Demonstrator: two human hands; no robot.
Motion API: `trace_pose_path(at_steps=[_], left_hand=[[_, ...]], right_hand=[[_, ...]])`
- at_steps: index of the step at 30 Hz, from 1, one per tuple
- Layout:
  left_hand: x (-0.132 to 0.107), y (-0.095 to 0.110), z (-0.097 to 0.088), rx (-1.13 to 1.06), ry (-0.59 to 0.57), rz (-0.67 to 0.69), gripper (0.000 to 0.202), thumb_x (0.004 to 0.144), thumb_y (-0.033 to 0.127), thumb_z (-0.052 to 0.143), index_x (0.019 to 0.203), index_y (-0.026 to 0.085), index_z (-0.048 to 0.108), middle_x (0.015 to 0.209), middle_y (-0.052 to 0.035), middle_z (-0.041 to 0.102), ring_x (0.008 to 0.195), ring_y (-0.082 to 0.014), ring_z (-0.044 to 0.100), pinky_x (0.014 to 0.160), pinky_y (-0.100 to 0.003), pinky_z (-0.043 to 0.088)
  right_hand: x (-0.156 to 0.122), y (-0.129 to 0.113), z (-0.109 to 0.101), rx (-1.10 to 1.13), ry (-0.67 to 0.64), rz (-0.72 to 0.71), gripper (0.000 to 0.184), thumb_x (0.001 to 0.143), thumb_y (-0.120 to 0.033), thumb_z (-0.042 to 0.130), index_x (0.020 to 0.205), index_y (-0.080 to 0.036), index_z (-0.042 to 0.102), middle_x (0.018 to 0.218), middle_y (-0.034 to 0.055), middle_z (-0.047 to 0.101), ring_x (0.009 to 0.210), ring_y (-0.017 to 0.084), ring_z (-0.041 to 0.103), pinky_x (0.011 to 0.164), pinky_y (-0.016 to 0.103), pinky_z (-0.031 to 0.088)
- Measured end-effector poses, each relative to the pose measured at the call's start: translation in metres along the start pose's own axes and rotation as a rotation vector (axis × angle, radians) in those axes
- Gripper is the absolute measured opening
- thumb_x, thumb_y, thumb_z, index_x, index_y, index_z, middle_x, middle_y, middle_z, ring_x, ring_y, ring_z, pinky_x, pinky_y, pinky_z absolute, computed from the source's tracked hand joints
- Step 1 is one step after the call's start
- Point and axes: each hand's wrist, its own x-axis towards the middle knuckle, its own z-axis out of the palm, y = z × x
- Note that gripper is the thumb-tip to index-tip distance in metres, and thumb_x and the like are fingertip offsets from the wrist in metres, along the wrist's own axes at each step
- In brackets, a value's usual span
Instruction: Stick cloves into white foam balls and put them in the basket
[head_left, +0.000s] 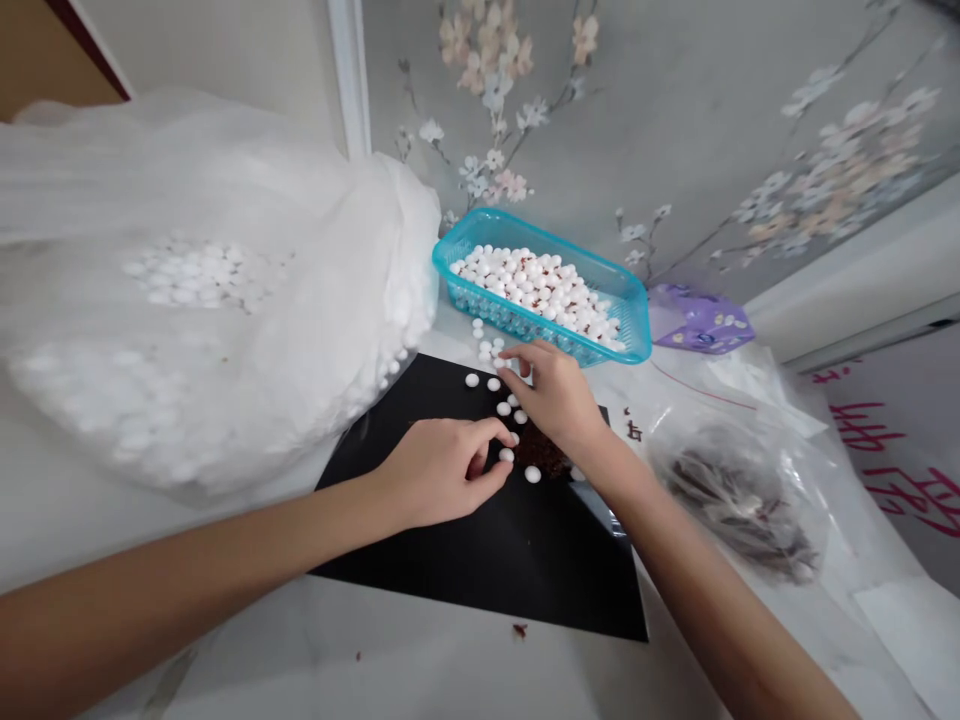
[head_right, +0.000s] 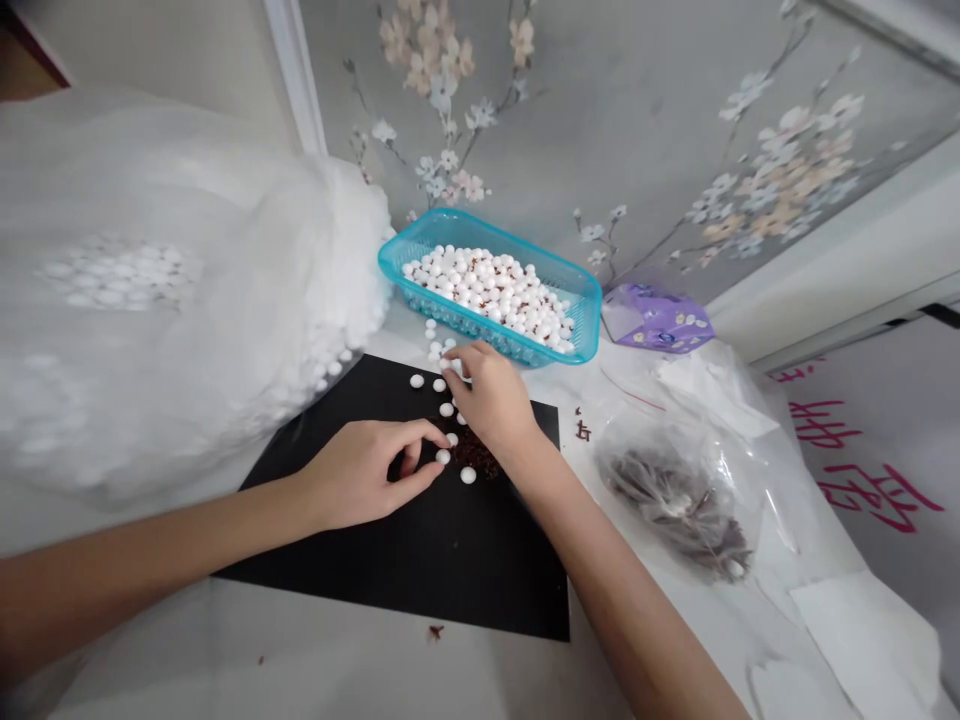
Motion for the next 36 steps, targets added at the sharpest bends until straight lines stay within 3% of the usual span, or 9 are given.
trace_pose_path(at_steps=[5, 10, 14, 17, 20, 24, 30, 36], left_hand=[[0.005, -0.001, -0.001, -0.495, 0.086, -0.092, 0.03, 0.088, 0.041, 0.046, 0.103, 0.018, 0.059, 0.071, 0.0023, 0.06, 0.055, -0.0082, 0.051, 0.052, -0.019, 0.04], [0.008, 0.001, 0.0, -0.785, -0.12, -0.137, 0.027, 0.086, 0.038, 0.053, 0.096, 0.016, 0.064, 0.082, -0.0009, 0.063, 0.067, -0.0092, 0.056, 0.064, -0.02, 0.046], [0.009, 0.001, 0.001, -0.815, -0.116, -0.169, 0.024, 0.079, 0.033, 0.063, 0.095, 0.015, 0.066, 0.08, -0.0011, 0.065, 0.073, -0.0104, 0.058, 0.069, -0.021, 0.046], [0.011, -0.001, 0.0, -0.862, -0.046, -0.219, 0.024, 0.076, 0.03, 0.067, 0.095, 0.014, 0.067, 0.078, -0.0011, 0.066, 0.072, -0.0093, 0.058, 0.07, -0.02, 0.046], [0.013, -0.001, -0.001, -0.941, -0.015, -0.26, 0.026, 0.076, 0.028, 0.068, 0.098, 0.015, 0.065, 0.077, 0.0, 0.065, 0.067, -0.0074, 0.057, 0.065, -0.019, 0.046], [0.013, 0.0, -0.002, -0.928, -0.036, -0.265, 0.021, 0.076, 0.027, 0.068, 0.092, 0.014, 0.065, 0.074, 0.0011, 0.064, 0.064, -0.0059, 0.055, 0.062, -0.017, 0.045], [0.012, -0.003, -0.001, -0.894, -0.08, -0.235, 0.02, 0.076, 0.028, 0.067, 0.09, 0.014, 0.065, 0.072, 0.0013, 0.062, 0.064, -0.0062, 0.054, 0.06, -0.017, 0.043], [0.013, -0.003, -0.002, -0.869, -0.089, -0.25, 0.022, 0.076, 0.032, 0.066, 0.09, 0.014, 0.065, 0.073, 0.0001, 0.062, 0.063, -0.0082, 0.055, 0.059, -0.02, 0.044]], right_hand=[[-0.046, -0.024, -0.021, 0.172, 0.097, -0.004, 0.017, 0.085, -0.025, 0.056, 0.099, -0.019, 0.064, 0.068, -0.0035, 0.044, 0.047, 0.007, 0.04, 0.046, 0.021, 0.036], [-0.084, -0.031, -0.026, 0.163, 0.105, -0.047, 0.019, 0.085, -0.017, 0.056, 0.101, -0.021, 0.063, 0.068, -0.0028, 0.045, 0.05, 0.008, 0.041, 0.046, 0.021, 0.038], [-0.099, -0.018, -0.034, 0.13, 0.105, -0.024, 0.025, 0.084, -0.021, 0.057, 0.108, -0.022, 0.059, 0.074, -0.0007, 0.05, 0.048, 0.008, 0.041, 0.044, 0.023, 0.04], [-0.106, -0.001, -0.042, 0.084, 0.061, 0.027, 0.016, 0.084, -0.021, 0.056, 0.098, -0.022, 0.063, 0.081, 0.002, 0.055, 0.046, 0.007, 0.043, 0.041, 0.023, 0.039], [-0.109, 0.011, -0.044, 0.015, -0.083, -0.02, 0.015, 0.086, -0.02, 0.052, 0.094, -0.021, 0.064, 0.088, 0.0052, 0.057, 0.063, 0.012, 0.058, 0.054, 0.025, 0.048], [-0.109, 0.011, -0.04, -0.05, -0.186, -0.056, 0.018, 0.09, -0.019, 0.045, 0.093, -0.02, 0.063, 0.089, 0.0059, 0.059, 0.072, 0.015, 0.062, 0.065, 0.028, 0.051], [-0.109, 0.006, -0.038, -0.12, -0.21, -0.064, 0.017, 0.091, -0.02, 0.042, 0.092, -0.02, 0.059, 0.091, 0.0058, 0.06, 0.07, 0.014, 0.063, 0.06, 0.025, 0.052], [-0.112, 0.009, -0.041, -0.155, -0.127, -0.034, 0.015, 0.087, -0.024, 0.049, 0.098, -0.02, 0.059, 0.094, 0.0074, 0.06, 0.071, 0.016, 0.064, 0.053, 0.025, 0.049]])
